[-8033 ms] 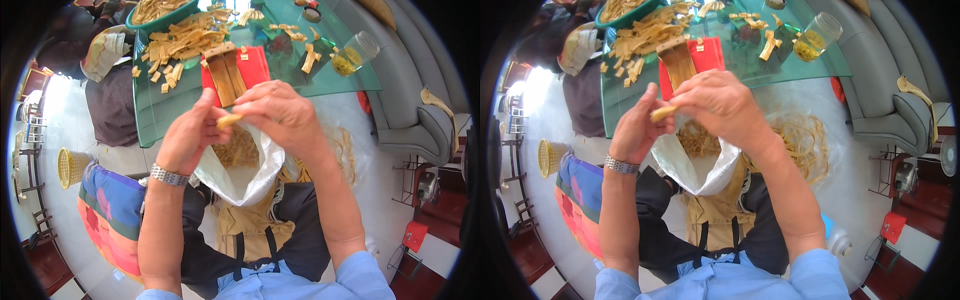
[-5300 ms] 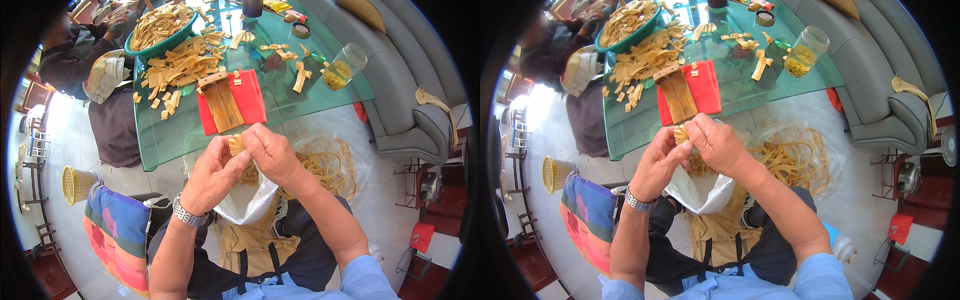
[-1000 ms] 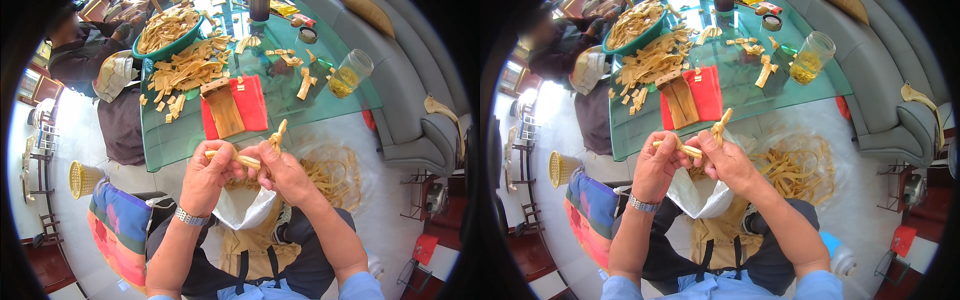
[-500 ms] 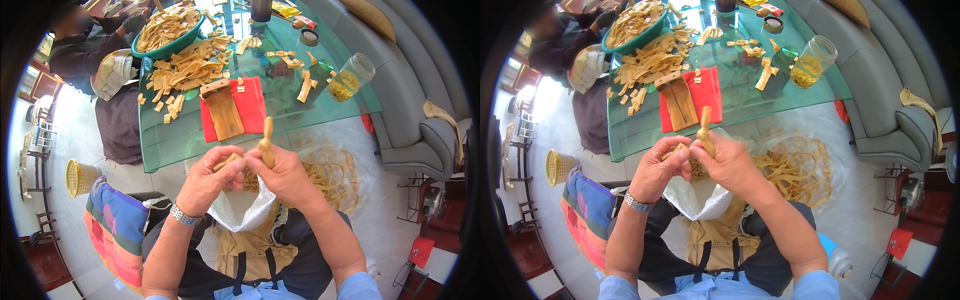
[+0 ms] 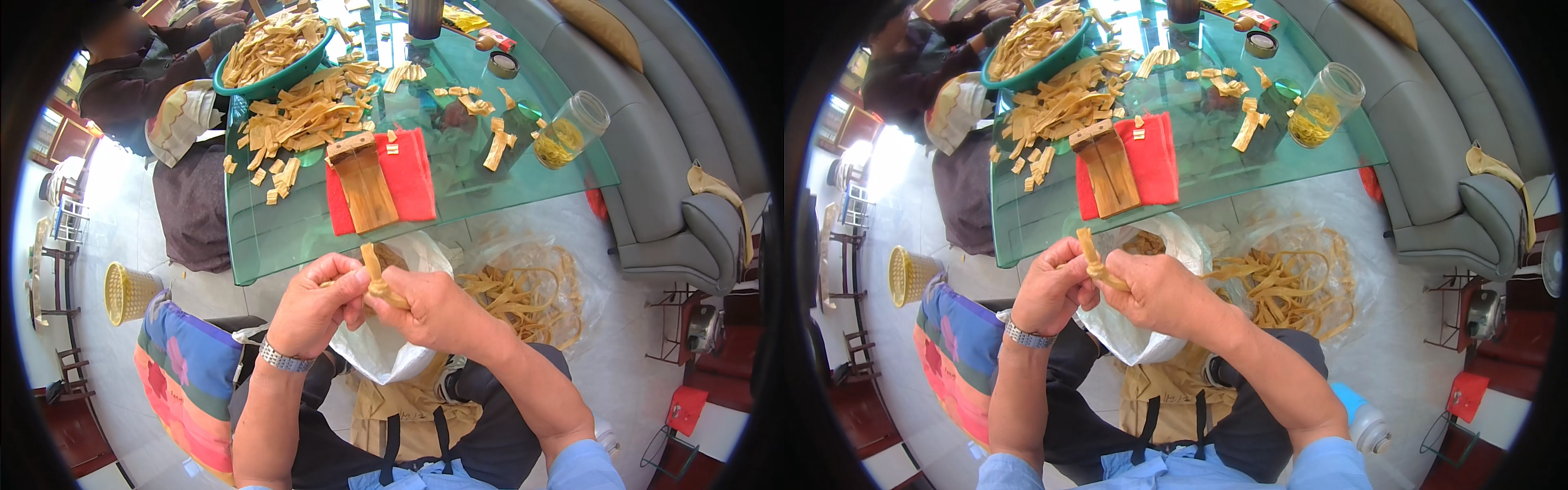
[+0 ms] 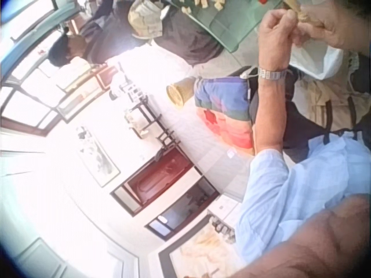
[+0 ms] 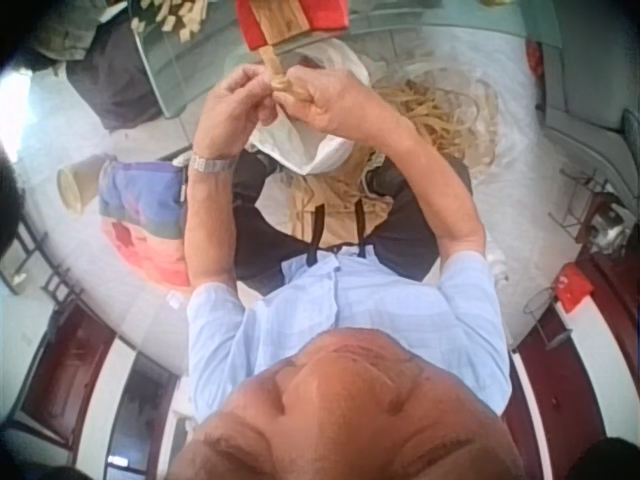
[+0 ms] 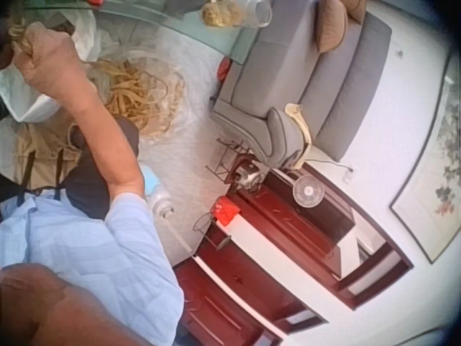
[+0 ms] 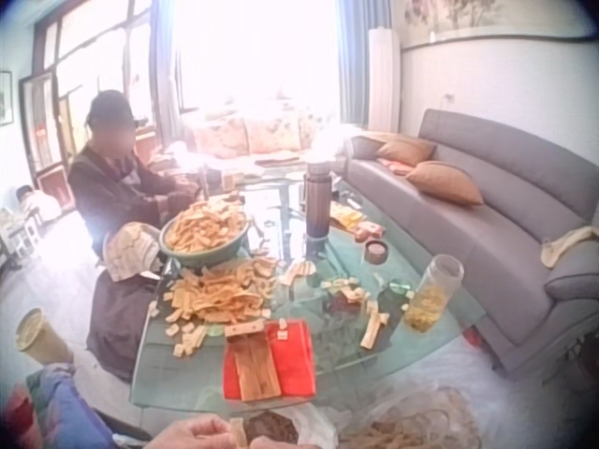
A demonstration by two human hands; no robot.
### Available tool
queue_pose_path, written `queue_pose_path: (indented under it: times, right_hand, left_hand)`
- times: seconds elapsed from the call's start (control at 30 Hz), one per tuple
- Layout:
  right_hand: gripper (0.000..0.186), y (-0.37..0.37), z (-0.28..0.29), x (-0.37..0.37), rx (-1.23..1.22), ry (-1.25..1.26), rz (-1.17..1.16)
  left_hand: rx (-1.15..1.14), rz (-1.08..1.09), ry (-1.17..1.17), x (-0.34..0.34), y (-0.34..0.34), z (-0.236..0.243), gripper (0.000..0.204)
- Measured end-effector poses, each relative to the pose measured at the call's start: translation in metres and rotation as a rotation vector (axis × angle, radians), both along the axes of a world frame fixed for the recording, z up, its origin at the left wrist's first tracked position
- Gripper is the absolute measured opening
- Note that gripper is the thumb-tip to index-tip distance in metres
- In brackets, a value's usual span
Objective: The person sits on the floor and repeatedly picks up dried yellow strips from a pile on the table, tears them into smaller pieces by hand, and places them into a white bag. Another person is visible in the background performing a similar task.
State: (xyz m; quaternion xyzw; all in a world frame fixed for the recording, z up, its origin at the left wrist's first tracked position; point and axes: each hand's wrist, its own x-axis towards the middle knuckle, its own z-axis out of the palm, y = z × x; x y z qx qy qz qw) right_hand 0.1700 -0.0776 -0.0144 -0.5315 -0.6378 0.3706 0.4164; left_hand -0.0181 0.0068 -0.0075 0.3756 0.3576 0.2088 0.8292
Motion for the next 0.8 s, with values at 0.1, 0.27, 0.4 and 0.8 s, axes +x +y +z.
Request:
queue_pose_path:
  times: [0.1,0.27,0.4,0.8]
  right_hand:
    - [0.025,-0.004,0.011,0.0,-0.027,0.012,0.015]
    - [0.021,0.009,0.011,0.002,-0.13,0.232,-0.142]
    - [0.015,0.034,0.002,0.028,-0.213,0.398,-0.259]
    - [0.033,0.078,-0.013,0.032,-0.192,0.35,-0.365]
  left_hand:
    - [-0.013,-0.023,-0.011,-0.005,0.002,0.006,0.015]
    - [0.074,0.042,-0.048,-0.003,0.011,0.008,0.016]
    - [0.148,0.113,0.004,0.008,0.028,0.005,0.017]
    - [0.194,0.157,0.027,0.025,0.067,-0.007,0.022]
